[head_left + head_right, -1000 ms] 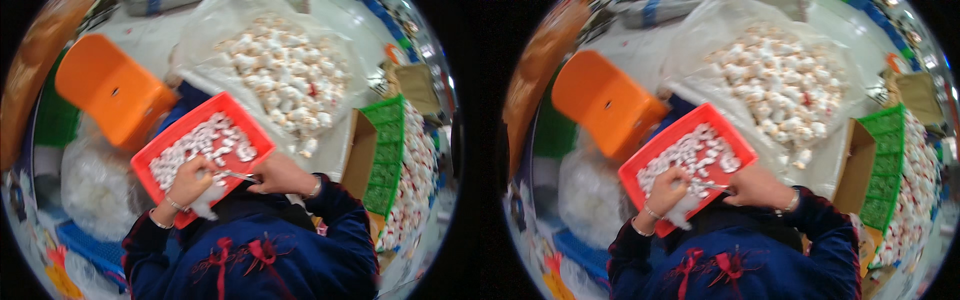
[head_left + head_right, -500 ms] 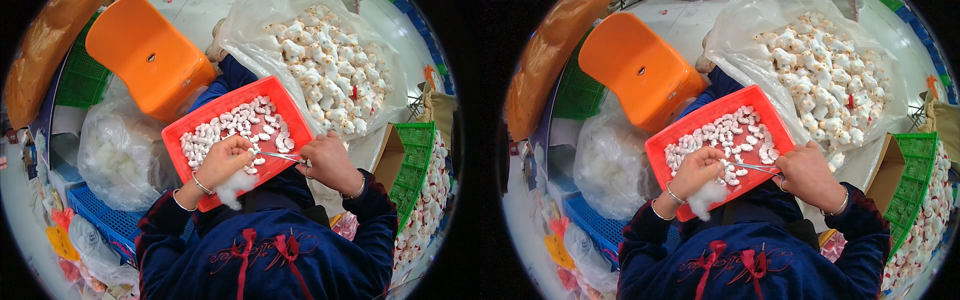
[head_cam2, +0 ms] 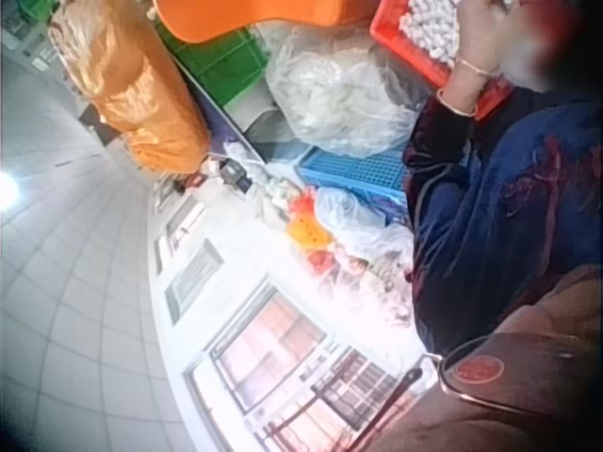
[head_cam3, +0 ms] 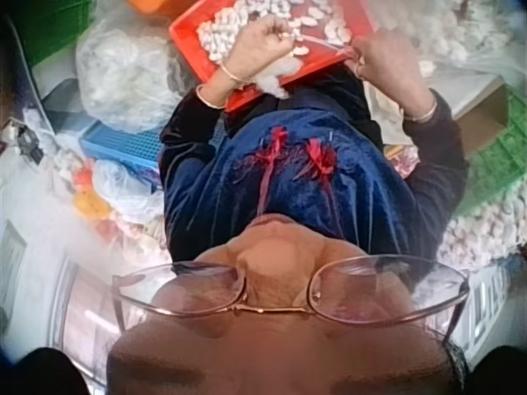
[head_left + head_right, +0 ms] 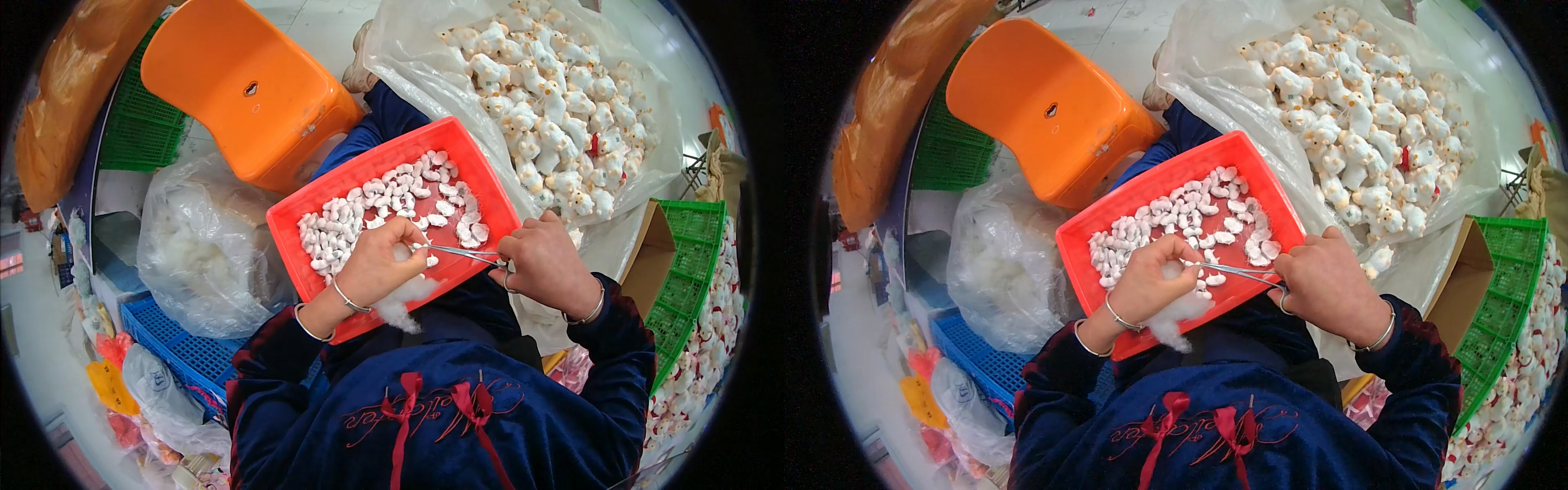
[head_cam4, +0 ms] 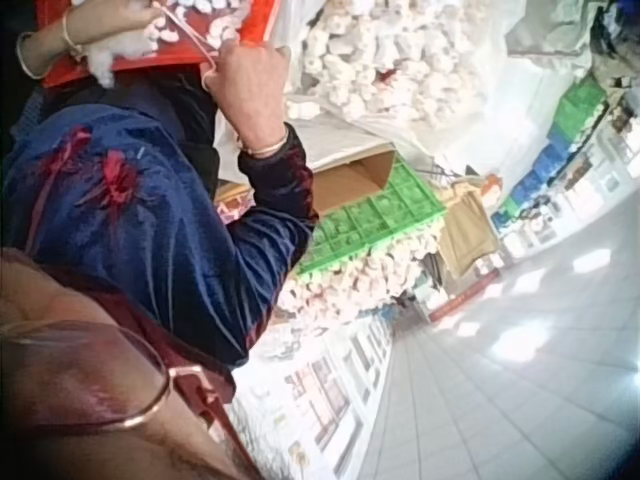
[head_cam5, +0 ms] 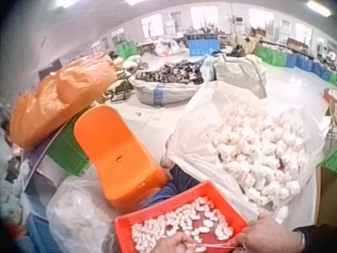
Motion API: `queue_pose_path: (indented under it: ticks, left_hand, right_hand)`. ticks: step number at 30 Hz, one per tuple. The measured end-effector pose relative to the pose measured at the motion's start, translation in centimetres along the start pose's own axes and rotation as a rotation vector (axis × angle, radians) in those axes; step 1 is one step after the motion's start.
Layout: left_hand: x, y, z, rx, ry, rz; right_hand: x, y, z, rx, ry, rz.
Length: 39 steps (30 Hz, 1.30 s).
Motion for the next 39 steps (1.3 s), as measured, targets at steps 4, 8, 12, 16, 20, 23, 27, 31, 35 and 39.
queue_pose_path:
  ticks: [4, 8, 12, 16, 20, 23, 27, 31, 35, 39]
  left_hand:
    - [-0.1, 0.9, -0.1, -0.013, 0.003, 0.011]
    - [0.1, 1.1, 0.2, -0.034, 0.052, 0.010]
    - [0.3, -0.7, -1.4, 0.269, -0.055, 0.063]
    - [0.1, -0.2, -0.1, 0.353, -0.123, -0.061]
    - [-0.4, 1.2, 0.4, 0.303, -0.129, -0.170]
    - [-0.6, 2.1, 0.9, 0.226, -0.093, -0.195]
    - [-0.3, 2.0, 0.7, 0.106, -0.148, -0.141]
    - [0.1, 1.9, 0.6, 0.076, -0.124, -0.131]
    - [0.3, 1.8, 0.3, 0.135, -0.132, -0.148]
    - [0.1, 1.3, 0.2, 0.522, -0.410, -0.161]
  right_hand:
    - [0.2, 0.4, 0.4, -0.101, -0.009, -0.037]
    - [0.6, 1.0, 0.9, -0.291, -0.024, -0.124]
    - [1.5, 1.5, 2.8, -0.454, 0.043, -0.197]
    - [1.5, 2.2, 3.0, -0.451, 0.031, -0.183]
    - [1.6, 1.9, 2.9, -0.435, 0.019, -0.171]
    - [1.6, 1.7, 2.8, -0.426, -0.003, -0.174]
    - [1.7, 1.8, 2.7, -0.468, -0.006, -0.220]
    - [1.8, 2.1, 2.5, -0.511, 0.006, -0.298]
    - [1.8, 2.4, 2.4, -0.590, -0.005, -0.358]
    - [1.6, 2.6, 2.7, -0.670, 0.011, -0.421]
Point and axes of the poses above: each hand's wrist, its own x-axis away from the middle knuckle, its own y-axis out of the palm, z = x × y, the point moved 2 cm from there along -x, towards the middle knuckle, and after that the axes turned 12 degrees about x, right-handed, at the moved point
